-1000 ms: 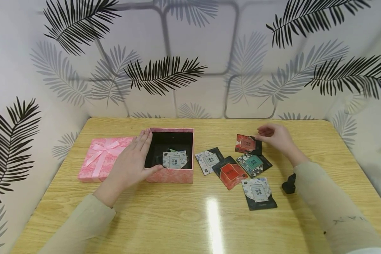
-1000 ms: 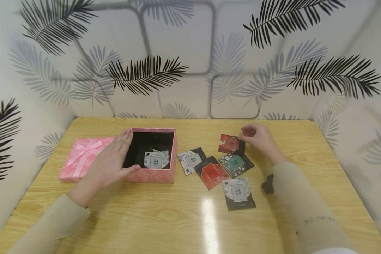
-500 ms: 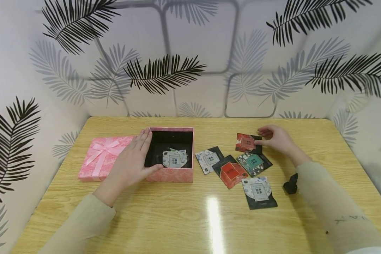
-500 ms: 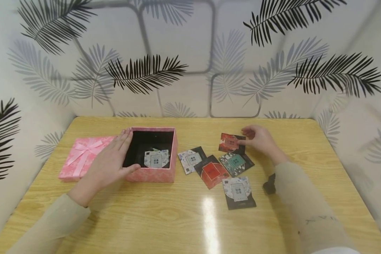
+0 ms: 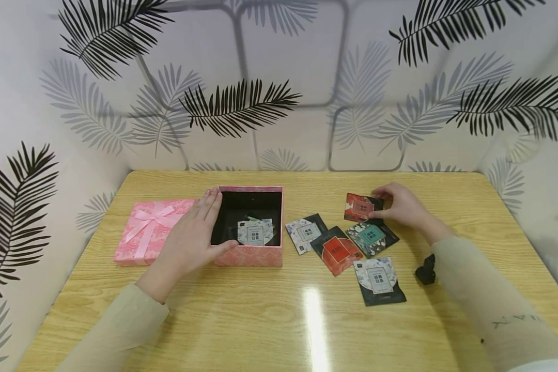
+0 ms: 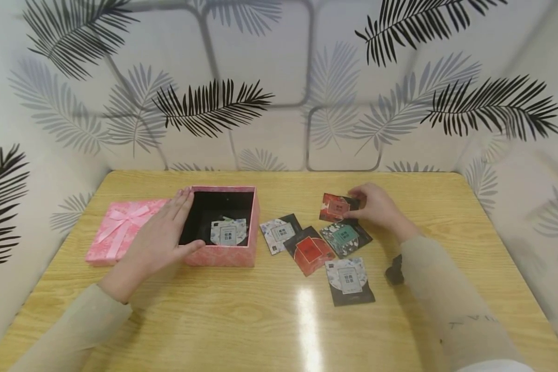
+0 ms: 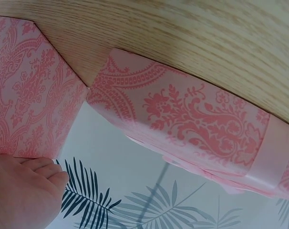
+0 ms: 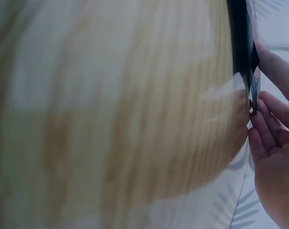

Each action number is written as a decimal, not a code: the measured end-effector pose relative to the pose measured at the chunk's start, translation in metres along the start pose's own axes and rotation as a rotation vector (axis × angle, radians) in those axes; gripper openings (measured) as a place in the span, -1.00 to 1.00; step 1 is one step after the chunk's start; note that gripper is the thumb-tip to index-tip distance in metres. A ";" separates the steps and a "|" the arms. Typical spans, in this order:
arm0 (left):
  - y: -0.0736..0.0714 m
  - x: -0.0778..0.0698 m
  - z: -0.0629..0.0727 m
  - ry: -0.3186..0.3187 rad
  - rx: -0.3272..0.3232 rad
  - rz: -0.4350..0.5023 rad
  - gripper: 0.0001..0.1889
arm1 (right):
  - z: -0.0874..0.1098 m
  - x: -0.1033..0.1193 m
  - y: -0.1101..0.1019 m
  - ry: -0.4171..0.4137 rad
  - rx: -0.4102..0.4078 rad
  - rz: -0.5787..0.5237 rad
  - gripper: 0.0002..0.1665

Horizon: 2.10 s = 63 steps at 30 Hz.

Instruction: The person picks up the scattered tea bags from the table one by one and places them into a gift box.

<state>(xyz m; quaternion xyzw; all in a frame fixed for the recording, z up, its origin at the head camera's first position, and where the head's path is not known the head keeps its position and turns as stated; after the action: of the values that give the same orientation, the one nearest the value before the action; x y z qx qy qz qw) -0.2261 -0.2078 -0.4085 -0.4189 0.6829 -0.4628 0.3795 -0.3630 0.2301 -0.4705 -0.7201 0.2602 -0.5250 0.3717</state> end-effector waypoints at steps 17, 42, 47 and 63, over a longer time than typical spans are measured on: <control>0.001 0.000 0.001 -0.001 -0.002 0.007 0.19 | -0.002 0.011 -0.005 0.034 0.006 -0.026 -0.44; 0.000 0.000 0.000 0.002 0.001 -0.014 0.19 | -0.029 0.079 -0.053 -0.078 -0.086 -0.048 -0.81; 0.001 0.000 0.001 0.002 0.010 -0.017 0.19 | -0.035 0.103 -0.057 -0.105 -0.091 -0.059 -0.81; -0.002 -0.002 -0.001 0.000 0.014 -0.016 0.19 | -0.037 0.181 -0.048 -0.284 -0.107 -0.127 -0.81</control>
<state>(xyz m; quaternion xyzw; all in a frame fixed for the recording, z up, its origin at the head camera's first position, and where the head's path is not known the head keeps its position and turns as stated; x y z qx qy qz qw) -0.2256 -0.2058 -0.4062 -0.4219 0.6761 -0.4705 0.3787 -0.3424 0.1101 -0.3234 -0.8209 0.1868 -0.4255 0.3319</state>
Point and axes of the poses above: each hand's wrist, its own z-axis away from the middle knuckle, its own y-axis out of the palm, x = y × z, the point moved 8 cm from there along -z, towards the middle knuckle, and after that the axes turned 12 degrees about -x, right-handed, at the moved point
